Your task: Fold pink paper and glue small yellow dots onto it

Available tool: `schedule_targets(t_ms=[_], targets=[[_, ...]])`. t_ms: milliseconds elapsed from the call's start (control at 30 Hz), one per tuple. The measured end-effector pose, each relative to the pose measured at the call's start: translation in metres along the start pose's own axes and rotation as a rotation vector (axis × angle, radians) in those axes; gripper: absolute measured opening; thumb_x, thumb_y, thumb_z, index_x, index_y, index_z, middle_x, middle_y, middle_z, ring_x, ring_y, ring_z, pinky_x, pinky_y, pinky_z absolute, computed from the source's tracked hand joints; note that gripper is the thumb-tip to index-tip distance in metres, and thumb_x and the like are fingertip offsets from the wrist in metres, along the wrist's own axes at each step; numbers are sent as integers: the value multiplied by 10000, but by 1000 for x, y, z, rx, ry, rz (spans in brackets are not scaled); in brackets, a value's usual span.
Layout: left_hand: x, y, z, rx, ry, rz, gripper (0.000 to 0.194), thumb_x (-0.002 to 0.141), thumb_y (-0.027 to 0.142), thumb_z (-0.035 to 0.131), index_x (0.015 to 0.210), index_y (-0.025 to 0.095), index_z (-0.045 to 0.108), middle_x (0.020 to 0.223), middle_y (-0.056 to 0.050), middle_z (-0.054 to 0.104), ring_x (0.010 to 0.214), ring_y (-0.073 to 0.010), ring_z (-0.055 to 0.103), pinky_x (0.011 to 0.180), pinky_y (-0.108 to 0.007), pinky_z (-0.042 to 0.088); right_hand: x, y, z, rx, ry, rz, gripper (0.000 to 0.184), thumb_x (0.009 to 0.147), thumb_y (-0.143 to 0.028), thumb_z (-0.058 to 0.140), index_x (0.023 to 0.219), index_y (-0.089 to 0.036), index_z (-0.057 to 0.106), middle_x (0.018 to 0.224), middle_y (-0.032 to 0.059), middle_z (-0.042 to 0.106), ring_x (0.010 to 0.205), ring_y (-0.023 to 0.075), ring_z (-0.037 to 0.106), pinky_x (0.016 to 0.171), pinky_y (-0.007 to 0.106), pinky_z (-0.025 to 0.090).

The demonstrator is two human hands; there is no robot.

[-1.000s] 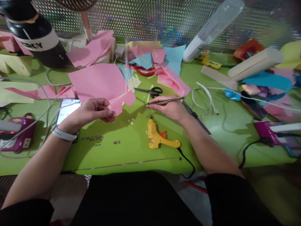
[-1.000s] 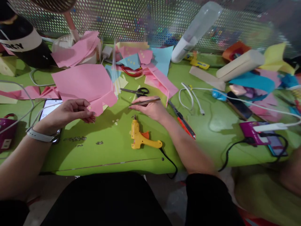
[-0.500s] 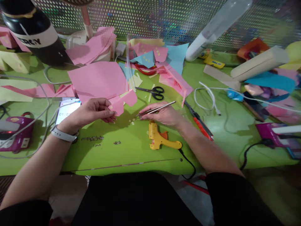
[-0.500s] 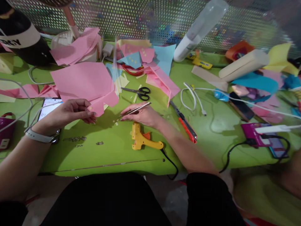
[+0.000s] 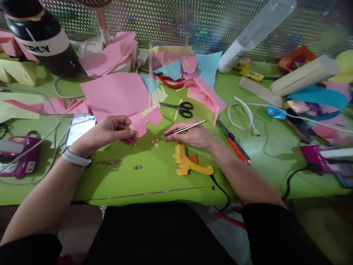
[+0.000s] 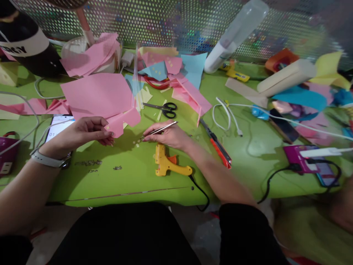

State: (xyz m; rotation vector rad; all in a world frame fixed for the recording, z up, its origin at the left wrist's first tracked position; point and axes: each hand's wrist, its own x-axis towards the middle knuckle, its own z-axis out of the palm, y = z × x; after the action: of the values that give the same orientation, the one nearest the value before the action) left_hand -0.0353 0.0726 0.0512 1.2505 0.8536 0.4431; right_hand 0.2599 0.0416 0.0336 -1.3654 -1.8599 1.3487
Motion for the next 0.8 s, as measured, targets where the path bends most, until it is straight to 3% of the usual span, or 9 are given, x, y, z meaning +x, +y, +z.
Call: schedule_targets(t_ms=[200,333,500,800], targets=[[2,-2,-1,-19,-25,5,243,808,289,773,868,148,585,797,-41,755,751,-182,750,678,-265,621,-1,-1,2,-21,23,-51,270,760,-446,777,883,-205,785,838,49,773,713,181,682,618,314,505],[1,-2,-2,-24,-20,-2,246,806,283,775,869,146,581,801,-42,757,748,-180,751,675,-258,622,-1,1,2,33,22,-2,279,747,-428,789,903,-197,781,820,52,771,682,175,676,583,305,503],[1,-3,-2,-26,-21,-8,262,790,285,787,866,145,578,801,-43,757,743,-181,751,665,-253,623,0,2,1,88,-3,18,299,718,-420,810,923,-204,779,875,55,779,770,201,708,657,328,542],[2,-2,-1,-8,-22,-8,233,807,277,769,860,150,582,799,-36,753,753,-175,750,671,-246,624,-2,-1,2,-35,2,-21,283,777,-442,768,917,-197,786,826,60,773,677,181,674,583,312,495]])
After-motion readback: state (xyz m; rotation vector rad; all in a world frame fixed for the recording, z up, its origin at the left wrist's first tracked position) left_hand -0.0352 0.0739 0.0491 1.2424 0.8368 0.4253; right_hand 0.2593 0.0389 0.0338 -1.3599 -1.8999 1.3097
